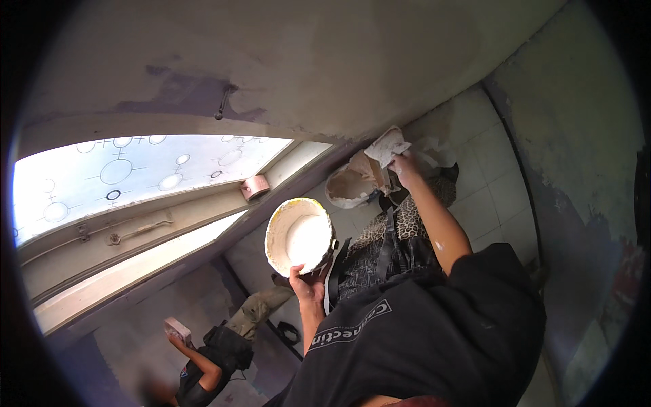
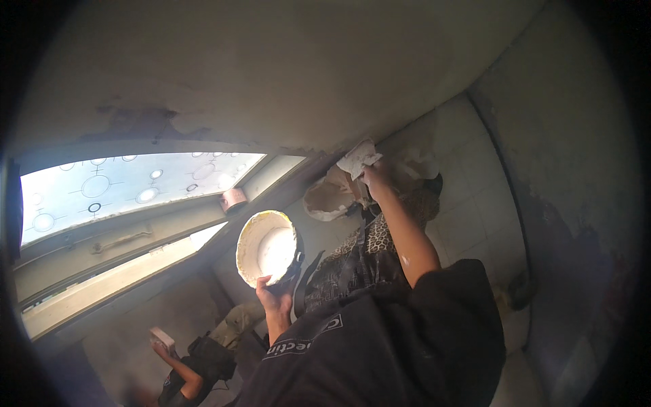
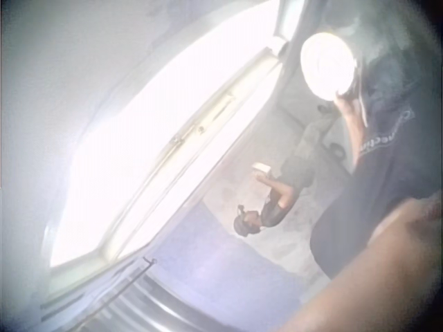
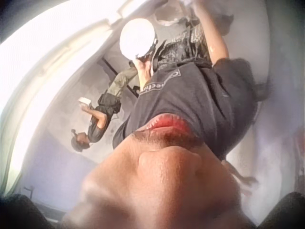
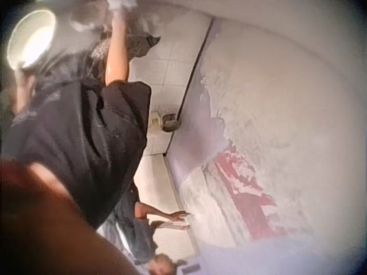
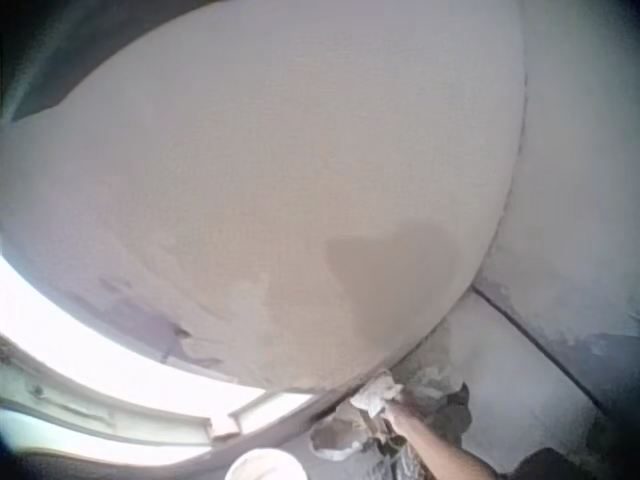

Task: The person applies white plaster to a ceiling using a trowel and a bucket. They repeatedly scoop plaster from the bucket and spread it across the ceiling surface in smooth strokes. Another person is visible in the background performing a similar task on a different section.

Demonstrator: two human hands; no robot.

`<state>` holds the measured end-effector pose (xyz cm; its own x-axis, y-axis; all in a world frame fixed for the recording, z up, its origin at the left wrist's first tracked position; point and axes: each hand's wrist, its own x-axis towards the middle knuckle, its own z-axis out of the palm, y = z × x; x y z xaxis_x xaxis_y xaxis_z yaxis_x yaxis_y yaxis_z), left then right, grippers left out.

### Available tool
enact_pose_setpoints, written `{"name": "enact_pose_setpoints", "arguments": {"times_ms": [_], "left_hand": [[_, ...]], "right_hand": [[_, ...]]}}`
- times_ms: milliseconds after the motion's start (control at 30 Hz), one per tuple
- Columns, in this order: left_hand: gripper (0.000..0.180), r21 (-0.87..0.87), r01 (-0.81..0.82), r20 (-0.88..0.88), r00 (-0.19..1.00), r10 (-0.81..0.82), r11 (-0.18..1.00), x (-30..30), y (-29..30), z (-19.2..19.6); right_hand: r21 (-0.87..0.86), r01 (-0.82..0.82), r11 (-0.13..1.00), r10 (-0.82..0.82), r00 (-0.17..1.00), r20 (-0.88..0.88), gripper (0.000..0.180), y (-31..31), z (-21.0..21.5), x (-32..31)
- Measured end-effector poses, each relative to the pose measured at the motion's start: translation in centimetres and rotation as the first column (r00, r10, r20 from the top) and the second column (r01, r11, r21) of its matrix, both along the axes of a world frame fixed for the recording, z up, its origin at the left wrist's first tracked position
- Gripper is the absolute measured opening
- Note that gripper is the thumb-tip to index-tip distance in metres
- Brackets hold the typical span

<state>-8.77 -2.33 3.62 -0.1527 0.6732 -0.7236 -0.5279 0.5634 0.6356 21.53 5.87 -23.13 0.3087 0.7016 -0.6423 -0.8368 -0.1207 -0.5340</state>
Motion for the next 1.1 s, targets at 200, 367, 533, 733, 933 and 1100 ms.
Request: {"name": "enact_pose_setpoints", "arguments": {"times_ms": [200,367,533,733,933,1100], "left_hand": [[0.069,0.016,-0.041,-0.045,0.998,0.041,0.999,-0.2,-1.6,0.4],[0.068,-0.015,-0.131,-0.167,0.978,0.127,0.991,-0.8,-2.9,0.4],[0.068,-0.028,-0.127,-0.169,0.978,0.121,0.991,-0.8,-2.9,0.5],[0.067,-0.027,-0.044,-0.085,0.995,0.042,0.999,-1.0,-1.5,0.5],[0.067,-0.027,-0.037,-0.099,0.994,0.034,0.999,-1.5,-1.4,0.3],[0.069,-0.007,-0.096,-0.086,0.992,0.095,0.995,-1.8,-2.2,-0.2]], "right_hand": [[-0.126,-0.271,0.954,0.296,0.790,0.537,0.026,3.7,-13.3,-3.2],[0.037,-0.057,0.998,0.050,0.982,0.182,0.023,7.9,-11.0,-3.9],[0.131,0.156,0.979,-0.144,0.985,-0.100,0.018,7.8,-0.8,-2.2],[0.241,0.251,0.937,-0.242,0.968,-0.068,0.020,4.9,13.0,0.0],[0.294,0.112,0.949,-0.144,0.985,0.090,0.027,0.0,16.1,1.2],[-0.159,-0.134,0.978,0.168,0.960,0.225,0.030,1.3,3.6,-2.3]]}}
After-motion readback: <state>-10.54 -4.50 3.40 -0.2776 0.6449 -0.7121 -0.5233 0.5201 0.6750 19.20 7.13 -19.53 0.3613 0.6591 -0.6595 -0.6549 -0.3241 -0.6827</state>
